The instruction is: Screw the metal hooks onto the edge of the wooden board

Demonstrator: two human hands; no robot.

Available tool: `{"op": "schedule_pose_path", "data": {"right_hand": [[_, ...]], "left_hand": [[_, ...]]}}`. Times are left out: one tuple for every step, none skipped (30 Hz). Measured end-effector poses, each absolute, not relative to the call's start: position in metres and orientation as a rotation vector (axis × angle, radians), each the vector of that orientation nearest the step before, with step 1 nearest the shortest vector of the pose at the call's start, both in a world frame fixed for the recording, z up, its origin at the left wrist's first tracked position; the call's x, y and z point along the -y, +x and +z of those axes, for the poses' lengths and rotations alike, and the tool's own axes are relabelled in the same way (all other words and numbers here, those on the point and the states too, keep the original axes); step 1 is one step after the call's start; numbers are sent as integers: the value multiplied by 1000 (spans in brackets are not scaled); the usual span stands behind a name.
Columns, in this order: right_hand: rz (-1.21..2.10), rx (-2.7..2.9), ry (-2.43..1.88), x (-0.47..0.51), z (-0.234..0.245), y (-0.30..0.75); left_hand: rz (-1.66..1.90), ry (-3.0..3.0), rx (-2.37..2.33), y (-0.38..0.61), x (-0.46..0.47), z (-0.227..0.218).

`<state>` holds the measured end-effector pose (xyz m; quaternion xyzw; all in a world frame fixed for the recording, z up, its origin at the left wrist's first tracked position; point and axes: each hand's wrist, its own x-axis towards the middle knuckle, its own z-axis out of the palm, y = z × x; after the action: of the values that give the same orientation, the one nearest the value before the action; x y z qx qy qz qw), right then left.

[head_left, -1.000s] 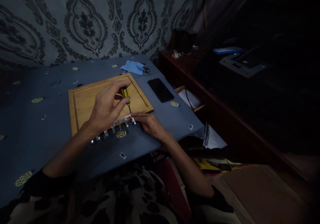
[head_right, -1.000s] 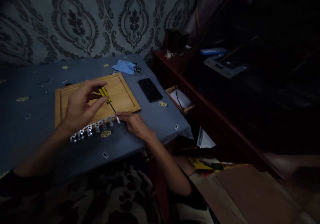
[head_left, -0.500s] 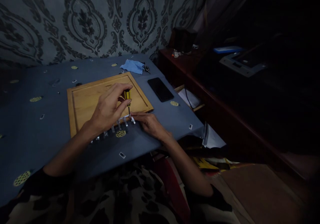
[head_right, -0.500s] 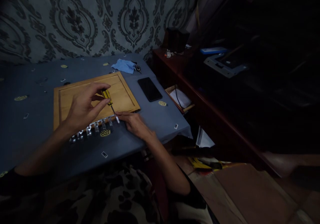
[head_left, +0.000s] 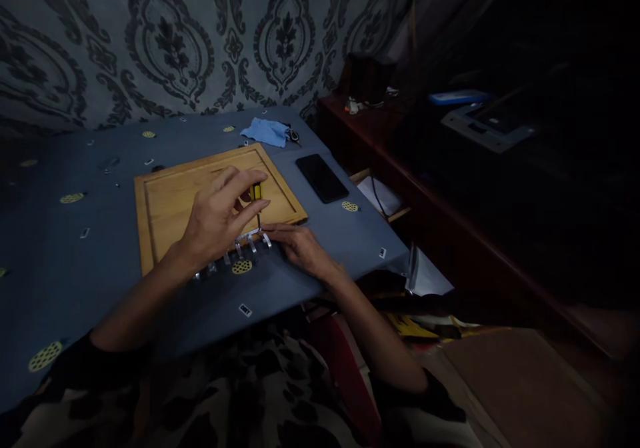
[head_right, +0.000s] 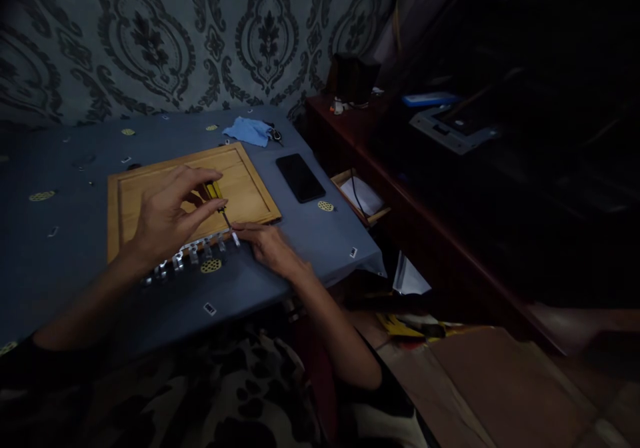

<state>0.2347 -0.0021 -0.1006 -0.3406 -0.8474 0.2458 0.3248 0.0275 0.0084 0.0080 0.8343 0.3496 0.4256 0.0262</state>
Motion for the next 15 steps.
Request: {"op": "schedule_pose_path", "data": {"right_hand": [[643, 2221, -894, 2, -100, 235], [641, 2222, -896, 2, -100, 235], [638, 2225, -899, 3, -100, 235], [636, 2228, -902, 3, -100, 235], [634, 2230, -905, 3, -100, 235], [634, 2234, -906, 3, -99, 235], [632, 2236, -906, 3, -99, 235], [631, 2236, -904, 3, -99, 235], [630, 2238, -899, 3, -99, 235], [629, 2238, -896, 3, -99, 235], [630, 2239, -893, 3, -99, 235], [631, 2239, -893, 3, -99, 235], [630, 2238, -898, 3, -100, 235], [630, 2239, -905, 3, -100, 235], [629, 2239, -911, 3, -101, 235]], "left_hand": [[1317, 2576, -1077, 27, -8, 8], [1316, 2575, -1071, 27, -8, 9], [1315, 2573, -1061, 27, -8, 9], [1311, 2570, -1051, 27, -8, 9], [1306, 2566, -1044, 27, -8, 10], [1296, 2564, -1037, 27, -8, 10], [1287, 2563, -1031, 28, -7, 10], [1276, 2563, -1024, 28, -7, 10], [1264, 2563, -1019, 28, -7, 11], [1253, 2561, -1017, 28, -7, 11], [1250, 2558, -1016, 28, -7, 11], [1252, 2552, -1020, 28, -7, 11], [1260, 2547, -1028, 28, -8, 10], [1269, 2540, -1039, 27, -8, 10], [1279, 2533, -1049, 27, -9, 9]]}}
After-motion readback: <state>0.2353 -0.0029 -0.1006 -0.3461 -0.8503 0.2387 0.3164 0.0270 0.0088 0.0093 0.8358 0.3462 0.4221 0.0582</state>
